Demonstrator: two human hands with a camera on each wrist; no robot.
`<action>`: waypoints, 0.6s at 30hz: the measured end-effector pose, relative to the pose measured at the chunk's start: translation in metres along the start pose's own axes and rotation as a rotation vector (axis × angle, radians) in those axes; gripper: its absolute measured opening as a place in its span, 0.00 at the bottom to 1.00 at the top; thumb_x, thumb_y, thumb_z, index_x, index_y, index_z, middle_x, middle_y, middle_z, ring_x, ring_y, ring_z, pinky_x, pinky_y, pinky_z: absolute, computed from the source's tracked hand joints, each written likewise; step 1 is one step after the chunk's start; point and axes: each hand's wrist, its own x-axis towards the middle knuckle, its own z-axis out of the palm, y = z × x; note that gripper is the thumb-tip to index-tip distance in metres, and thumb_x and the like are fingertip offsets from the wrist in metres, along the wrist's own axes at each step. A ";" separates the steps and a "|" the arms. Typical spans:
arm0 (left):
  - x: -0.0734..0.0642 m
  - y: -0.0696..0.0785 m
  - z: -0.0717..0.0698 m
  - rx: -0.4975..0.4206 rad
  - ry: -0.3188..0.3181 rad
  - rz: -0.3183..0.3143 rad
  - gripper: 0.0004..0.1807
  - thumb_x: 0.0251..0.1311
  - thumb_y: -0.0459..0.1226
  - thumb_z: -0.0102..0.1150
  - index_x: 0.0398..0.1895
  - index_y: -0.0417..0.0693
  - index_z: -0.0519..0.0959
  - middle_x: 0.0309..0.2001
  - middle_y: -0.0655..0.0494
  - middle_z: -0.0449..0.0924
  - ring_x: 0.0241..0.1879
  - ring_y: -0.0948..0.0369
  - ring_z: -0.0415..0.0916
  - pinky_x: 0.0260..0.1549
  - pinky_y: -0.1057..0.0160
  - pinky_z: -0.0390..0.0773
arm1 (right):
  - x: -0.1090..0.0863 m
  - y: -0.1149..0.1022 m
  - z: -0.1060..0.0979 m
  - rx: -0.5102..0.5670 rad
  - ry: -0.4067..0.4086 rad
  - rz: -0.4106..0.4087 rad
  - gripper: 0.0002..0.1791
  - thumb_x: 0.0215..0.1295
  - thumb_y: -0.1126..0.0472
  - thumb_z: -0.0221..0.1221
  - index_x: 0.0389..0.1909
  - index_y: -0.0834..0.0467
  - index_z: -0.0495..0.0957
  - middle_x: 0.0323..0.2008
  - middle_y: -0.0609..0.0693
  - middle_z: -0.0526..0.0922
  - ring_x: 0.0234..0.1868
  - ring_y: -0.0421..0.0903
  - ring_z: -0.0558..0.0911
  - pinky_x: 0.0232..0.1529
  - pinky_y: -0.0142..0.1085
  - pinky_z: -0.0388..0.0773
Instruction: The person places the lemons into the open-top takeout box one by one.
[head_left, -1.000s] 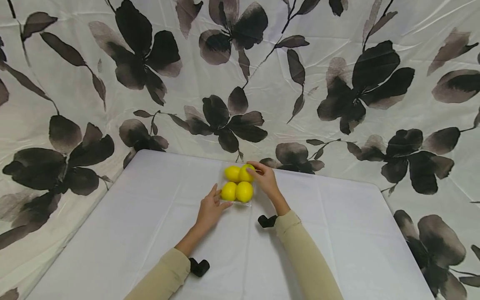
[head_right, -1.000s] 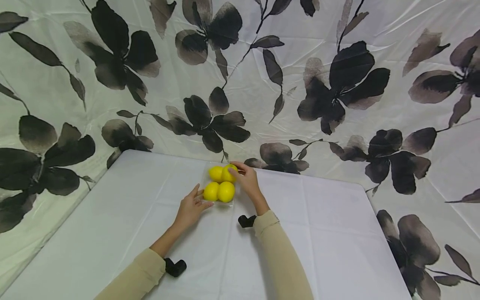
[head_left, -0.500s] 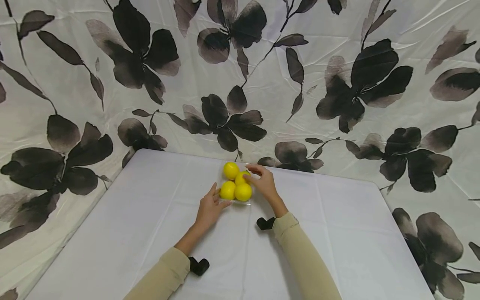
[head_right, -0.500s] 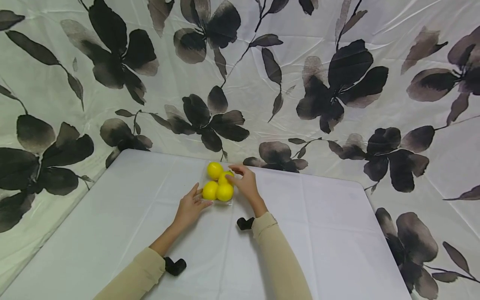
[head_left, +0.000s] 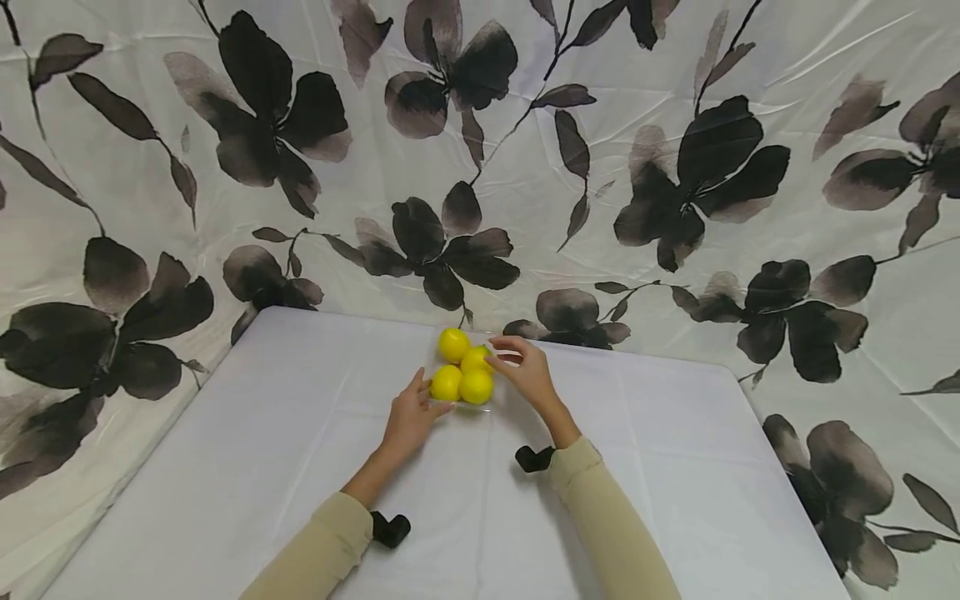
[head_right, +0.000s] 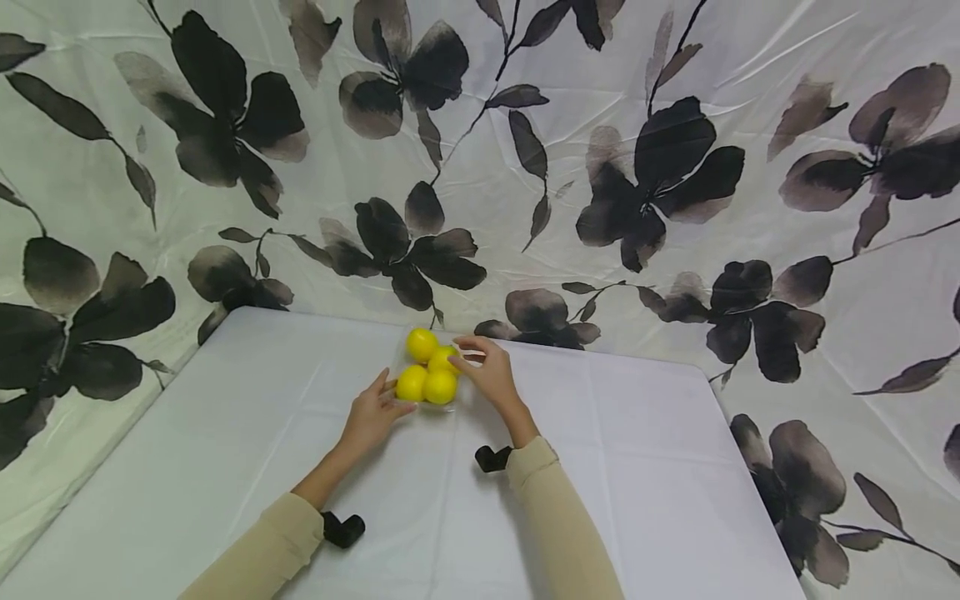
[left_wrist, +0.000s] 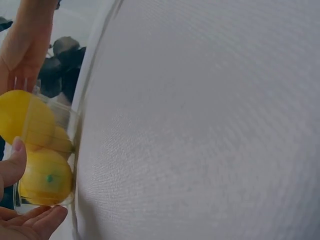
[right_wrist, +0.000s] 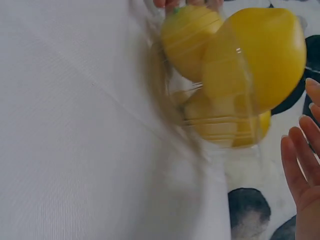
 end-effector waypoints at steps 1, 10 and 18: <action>0.001 0.000 0.000 0.006 0.000 0.005 0.50 0.59 0.41 0.69 0.77 0.36 0.50 0.69 0.38 0.68 0.61 0.41 0.74 0.59 0.44 0.76 | -0.001 0.002 -0.002 0.006 0.002 -0.005 0.20 0.63 0.67 0.65 0.54 0.70 0.78 0.55 0.68 0.79 0.57 0.64 0.79 0.59 0.57 0.77; 0.003 0.002 -0.003 0.083 -0.002 0.028 0.50 0.62 0.43 0.66 0.78 0.37 0.47 0.75 0.36 0.55 0.75 0.40 0.51 0.73 0.41 0.56 | -0.016 -0.001 -0.022 -0.170 0.056 -0.100 0.16 0.66 0.57 0.64 0.53 0.58 0.82 0.53 0.55 0.83 0.55 0.53 0.82 0.55 0.46 0.83; -0.002 0.017 0.004 0.266 0.126 0.281 0.45 0.63 0.42 0.65 0.76 0.34 0.52 0.77 0.38 0.50 0.78 0.41 0.35 0.76 0.40 0.44 | -0.037 -0.019 -0.022 -0.408 0.121 -0.089 0.19 0.69 0.55 0.61 0.56 0.59 0.80 0.57 0.53 0.82 0.61 0.52 0.79 0.61 0.47 0.78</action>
